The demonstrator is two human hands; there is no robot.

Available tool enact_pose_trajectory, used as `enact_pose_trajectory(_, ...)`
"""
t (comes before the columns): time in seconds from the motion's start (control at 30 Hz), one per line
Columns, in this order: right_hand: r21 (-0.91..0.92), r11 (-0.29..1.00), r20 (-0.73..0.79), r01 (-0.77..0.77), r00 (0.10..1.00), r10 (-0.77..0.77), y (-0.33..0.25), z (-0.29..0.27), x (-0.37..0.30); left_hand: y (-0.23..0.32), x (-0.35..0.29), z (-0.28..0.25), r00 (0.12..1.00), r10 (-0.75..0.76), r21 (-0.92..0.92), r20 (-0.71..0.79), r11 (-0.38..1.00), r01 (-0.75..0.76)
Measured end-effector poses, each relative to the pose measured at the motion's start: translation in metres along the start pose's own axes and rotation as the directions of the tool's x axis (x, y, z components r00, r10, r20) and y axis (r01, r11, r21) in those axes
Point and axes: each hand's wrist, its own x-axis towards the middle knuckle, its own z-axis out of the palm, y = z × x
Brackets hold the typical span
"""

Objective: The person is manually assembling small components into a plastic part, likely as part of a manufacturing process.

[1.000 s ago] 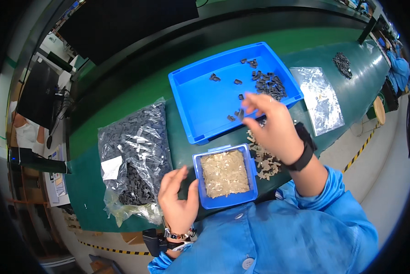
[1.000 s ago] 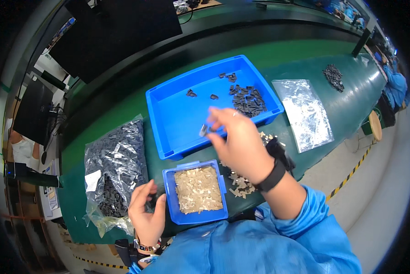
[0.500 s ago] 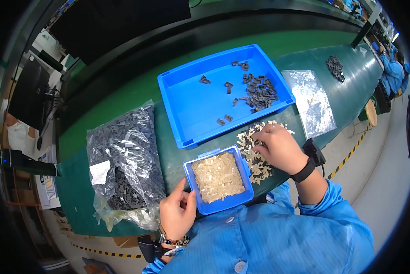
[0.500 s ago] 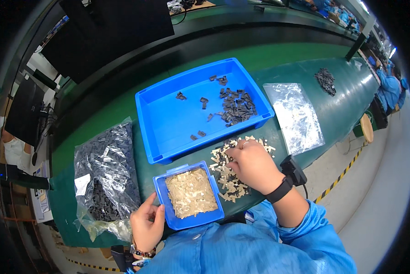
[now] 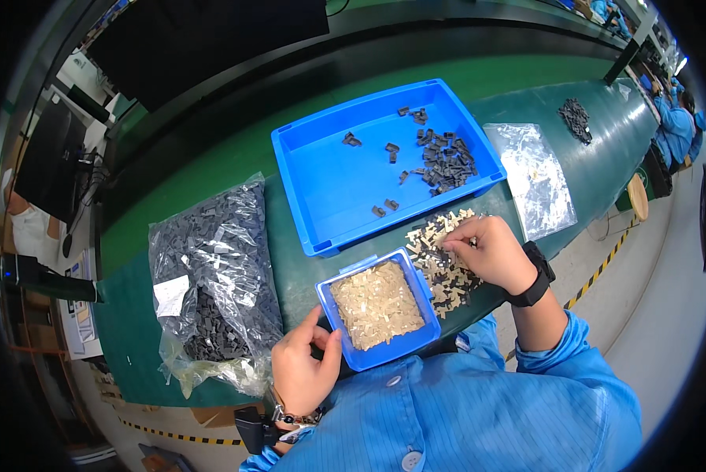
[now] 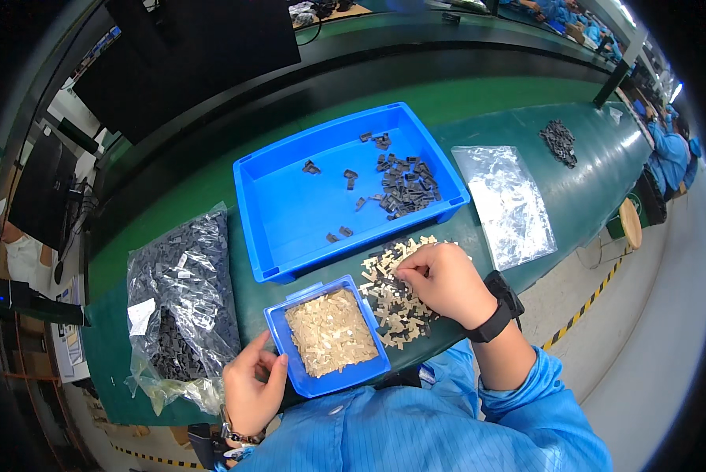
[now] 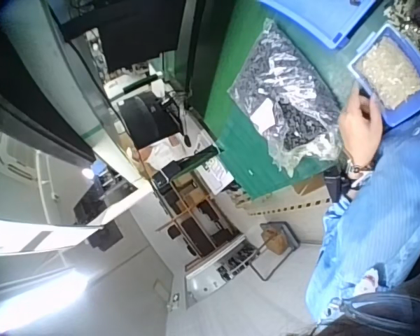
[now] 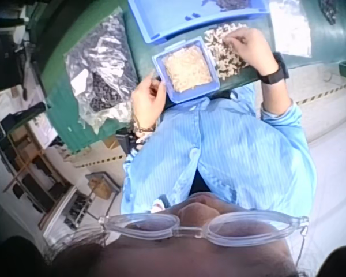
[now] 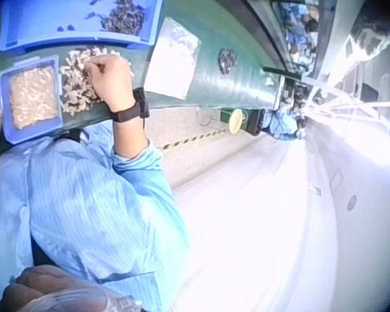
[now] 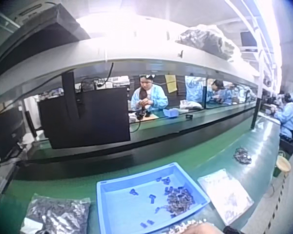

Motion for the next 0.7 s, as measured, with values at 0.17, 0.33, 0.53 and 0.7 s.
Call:
enact_pose_trajectory(0.17,0.188,0.976,-0.009,-0.114,0.993,0.117,-0.018,-0.004,-0.005,0.007,0.005,-0.007,0.927,0.294,0.097,-0.234,0.956,-0.278)
enact_pose_trajectory(0.33,0.665,0.739,0.069,-0.109,0.994,0.084,-0.061,0.01,-0.019,0.035,0.014,-0.006,0.96,0.281,-0.211,-0.006,0.938,-0.275)
enact_pose_trajectory(0.53,0.517,0.816,-0.044,0.261,0.959,-0.279,-0.091,0.036,-0.026,0.036,0.02,0.014,0.974,0.226,-0.441,-0.006,0.874,-0.206)
enact_pose_trajectory(0.7,0.429,0.854,-0.019,0.294,0.948,-0.316,-0.098,0.044,-0.028,0.027,0.011,0.013,0.996,0.077,-0.499,-0.052,0.862,-0.093)
